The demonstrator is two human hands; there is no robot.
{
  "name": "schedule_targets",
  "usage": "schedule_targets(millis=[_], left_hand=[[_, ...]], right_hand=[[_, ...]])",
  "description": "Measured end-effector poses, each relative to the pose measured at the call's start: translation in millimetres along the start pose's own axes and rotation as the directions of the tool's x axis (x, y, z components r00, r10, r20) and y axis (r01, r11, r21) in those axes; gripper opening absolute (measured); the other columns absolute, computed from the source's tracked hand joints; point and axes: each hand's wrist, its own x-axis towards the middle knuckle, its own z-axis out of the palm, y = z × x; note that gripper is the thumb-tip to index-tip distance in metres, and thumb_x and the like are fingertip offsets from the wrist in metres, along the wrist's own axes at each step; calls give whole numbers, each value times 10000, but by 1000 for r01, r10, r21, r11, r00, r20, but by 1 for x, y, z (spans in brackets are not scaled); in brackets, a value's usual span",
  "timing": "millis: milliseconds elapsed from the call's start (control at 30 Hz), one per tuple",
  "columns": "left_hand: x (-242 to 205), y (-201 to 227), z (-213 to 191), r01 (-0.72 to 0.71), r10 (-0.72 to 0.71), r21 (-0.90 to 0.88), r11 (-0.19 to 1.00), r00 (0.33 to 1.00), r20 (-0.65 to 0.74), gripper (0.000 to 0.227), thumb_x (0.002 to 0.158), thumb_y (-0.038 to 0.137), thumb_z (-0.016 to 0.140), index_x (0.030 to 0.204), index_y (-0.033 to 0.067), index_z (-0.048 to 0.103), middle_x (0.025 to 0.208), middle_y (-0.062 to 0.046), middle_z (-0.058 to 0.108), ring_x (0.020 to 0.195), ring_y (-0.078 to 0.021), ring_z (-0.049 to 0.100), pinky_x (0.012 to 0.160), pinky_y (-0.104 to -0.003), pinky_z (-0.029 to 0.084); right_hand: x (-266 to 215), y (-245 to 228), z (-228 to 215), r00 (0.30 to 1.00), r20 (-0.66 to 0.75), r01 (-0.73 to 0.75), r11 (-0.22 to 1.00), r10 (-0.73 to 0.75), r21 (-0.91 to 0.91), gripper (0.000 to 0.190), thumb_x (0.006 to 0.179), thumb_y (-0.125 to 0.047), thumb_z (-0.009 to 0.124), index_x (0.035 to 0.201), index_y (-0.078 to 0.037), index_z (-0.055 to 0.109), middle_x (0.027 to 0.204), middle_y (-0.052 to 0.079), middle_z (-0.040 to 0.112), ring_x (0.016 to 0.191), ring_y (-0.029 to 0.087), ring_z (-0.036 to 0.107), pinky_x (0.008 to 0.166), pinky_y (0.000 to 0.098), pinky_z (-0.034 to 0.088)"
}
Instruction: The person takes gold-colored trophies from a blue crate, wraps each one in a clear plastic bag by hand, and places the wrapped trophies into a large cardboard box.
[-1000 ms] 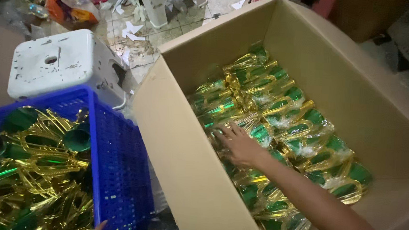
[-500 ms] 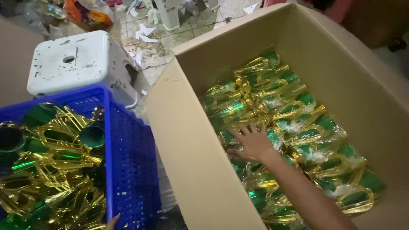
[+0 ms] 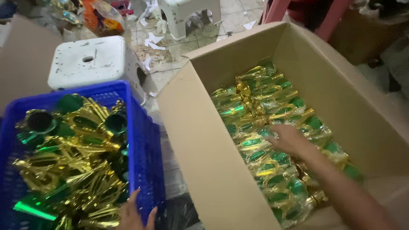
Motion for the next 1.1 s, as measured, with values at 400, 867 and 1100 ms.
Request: schedule_targets(millis=[400,867,1100], left_hand=[[-16,33,-88,-189,196,-58,980,899,392,974,1011,110,536,1759,477,31,1476,-199,515,1085,-533,728,862,-678,574],[-39,21,-76,71,-24,-146,987,953,302,483,1136,313,399,1611,234,364,1261,-147,769,1113,-455,764,928,-667,586],[-20,2,-49,183,-187,41,982,943,277,629,1050,432,457,1671,440,362,1094,-176,849,980,-432,815,886,-558,587]], right_hand=[[-143,-134,-7,945,-197,260,965,-260,-25,395,984,-463,703,1314,-290,834,1380,-80,820,1149,164,819,1042,395,582],[-41,-19,49,918,-365,156,987,-154,-23,524,1061,-437,626,670,-90,650,592,62,603,563,204,520,658,391,428],[-38,1,21,985,-168,-18,957,-32,-290,580,1115,-500,585,678,-127,672,840,64,674,689,214,654,621,357,562]])
